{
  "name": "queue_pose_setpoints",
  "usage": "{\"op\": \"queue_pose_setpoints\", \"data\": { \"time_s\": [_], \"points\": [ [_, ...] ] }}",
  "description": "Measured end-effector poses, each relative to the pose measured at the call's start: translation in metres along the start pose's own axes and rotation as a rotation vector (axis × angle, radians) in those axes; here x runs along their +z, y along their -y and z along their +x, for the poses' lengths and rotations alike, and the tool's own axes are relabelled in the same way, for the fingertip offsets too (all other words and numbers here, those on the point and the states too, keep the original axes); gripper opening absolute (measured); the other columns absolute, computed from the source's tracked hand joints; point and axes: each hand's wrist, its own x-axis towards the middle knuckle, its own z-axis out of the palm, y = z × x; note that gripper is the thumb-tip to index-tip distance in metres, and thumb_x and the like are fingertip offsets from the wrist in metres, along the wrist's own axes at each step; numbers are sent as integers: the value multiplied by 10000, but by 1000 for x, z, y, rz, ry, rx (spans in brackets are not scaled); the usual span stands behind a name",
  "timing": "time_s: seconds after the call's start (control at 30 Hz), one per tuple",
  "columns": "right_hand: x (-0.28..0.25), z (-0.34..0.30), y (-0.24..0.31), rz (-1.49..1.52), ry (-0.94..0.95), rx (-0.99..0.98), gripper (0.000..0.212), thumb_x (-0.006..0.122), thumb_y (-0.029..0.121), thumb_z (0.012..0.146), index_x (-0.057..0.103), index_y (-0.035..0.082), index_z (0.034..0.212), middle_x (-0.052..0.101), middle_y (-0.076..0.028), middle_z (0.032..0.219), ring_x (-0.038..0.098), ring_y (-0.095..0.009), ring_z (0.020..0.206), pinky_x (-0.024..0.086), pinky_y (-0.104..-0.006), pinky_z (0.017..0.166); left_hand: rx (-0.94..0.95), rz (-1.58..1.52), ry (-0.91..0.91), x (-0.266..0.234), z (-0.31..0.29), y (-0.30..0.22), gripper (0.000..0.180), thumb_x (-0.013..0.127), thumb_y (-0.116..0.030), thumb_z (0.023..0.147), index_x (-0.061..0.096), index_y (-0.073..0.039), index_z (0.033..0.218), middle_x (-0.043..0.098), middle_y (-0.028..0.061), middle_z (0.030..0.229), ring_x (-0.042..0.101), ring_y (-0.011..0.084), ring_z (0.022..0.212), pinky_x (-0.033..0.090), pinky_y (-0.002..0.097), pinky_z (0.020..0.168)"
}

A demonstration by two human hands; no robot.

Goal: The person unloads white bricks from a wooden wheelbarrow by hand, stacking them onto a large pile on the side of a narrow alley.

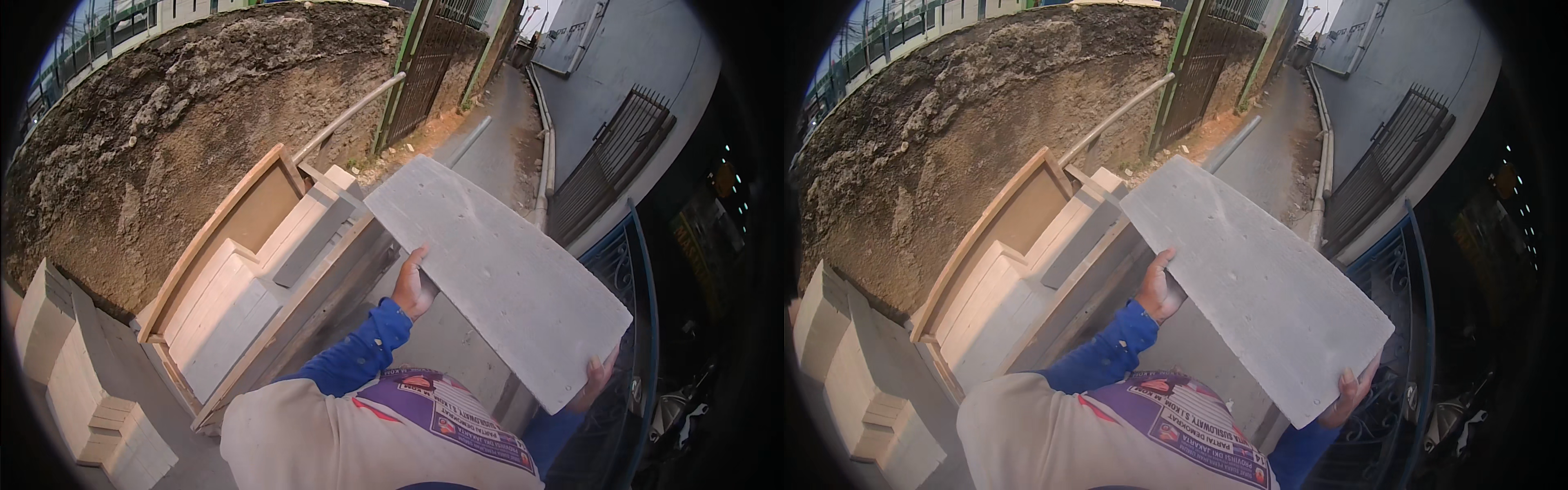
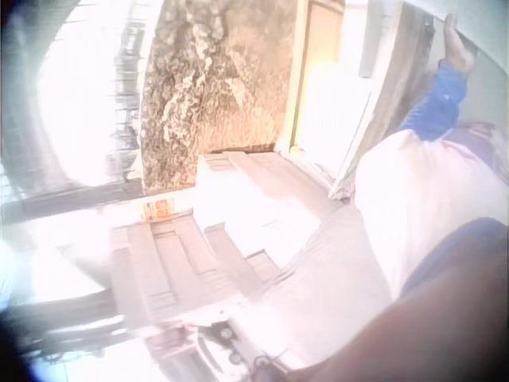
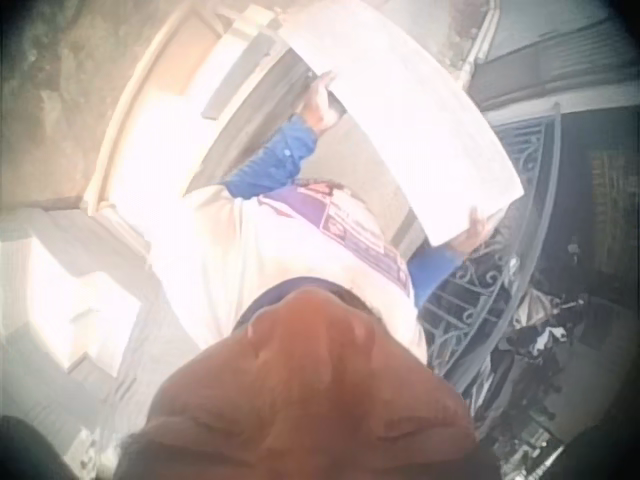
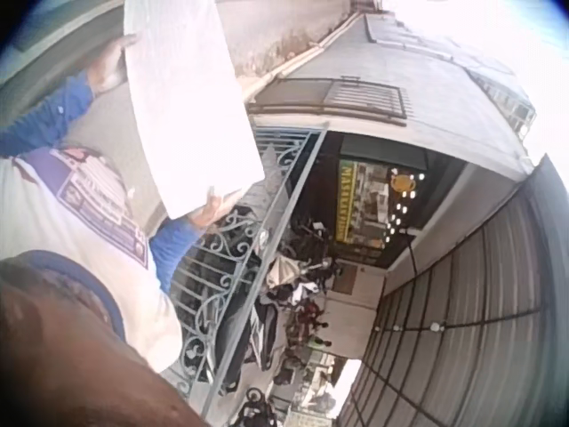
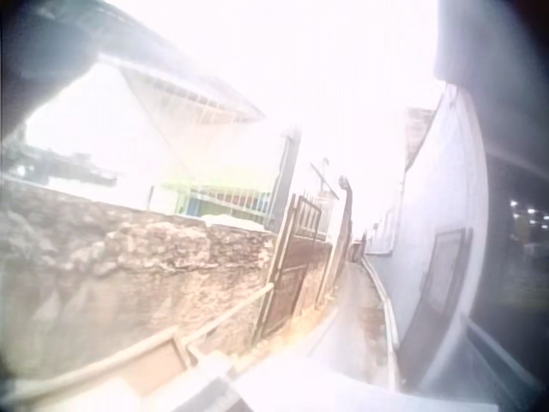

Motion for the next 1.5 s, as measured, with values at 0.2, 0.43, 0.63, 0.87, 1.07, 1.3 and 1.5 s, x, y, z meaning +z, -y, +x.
{"op": "queue_pose_setpoints", "data": {
  "time_s": [0.2,0.43,0.63,0.87,1.07,1.3,1.5],
  "points": [
    [8,162,-50,-4,184,0,971,601,445,723,235,-75,1457,433,-246,1326,480,-317,1214,407,-403,992,101,-34,-12,4,116,36,521,560,-340,930,446,-59,1354,525,114,1358,499,283,1250,358,479,1074],
    [52,348,-132,132,432,153,788,573,392,802,323,-58,1398,486,-215,1250,532,-282,1157,453,-374,943,251,-53,-26,11,249,16,523,579,-322,927,421,-60,1350,502,114,1351,481,276,1250,349,488,1068],
    [162,519,-226,208,685,420,558,515,309,895,434,-39,1324,569,-184,1156,612,-259,1050,506,-365,891,345,-200,-167,-25,379,-21,476,615,-295,907,464,-79,1304,522,113,1315,499,287,1226,370,494,1056],
    [329,659,-380,47,944,831,506,551,354,884,525,-12,1233,614,-158,1091,637,-270,982,525,-374,842,435,-3,-413,-140,511,-54,499,630,-355,882,491,-99,1287,544,104,1293,534,296,1192,410,513,1021],
    [426,703,-553,-118,1092,992,457,585,395,853,569,52,1153,634,-122,1021,645,-258,888,542,-376,778,302,-365,-755,-241,566,-86,464,615,-356,890,518,-81,1251,588,114,1230,592,305,1116,482,504,946],
    [504,661,-714,-200,1308,1142,418,571,425,846,567,81,1083,643,-99,993,655,-256,866,557,-402,761,438,-429,-1147,-300,560,-119,555,646,-395,850,511,-37,1252,591,122,1235,594,263,1095,482,404,924],
    [565,586,-791,-162,1516,1478,550,553,426,792,559,65,1207,640,-136,1089,645,-322,968,541,-467,846,417,-847,-1763,-382,546,-164,919,683,-549,761,349,-7,1424,527,169,1353,530,269,1190,409,331,1010]
  ]
}}
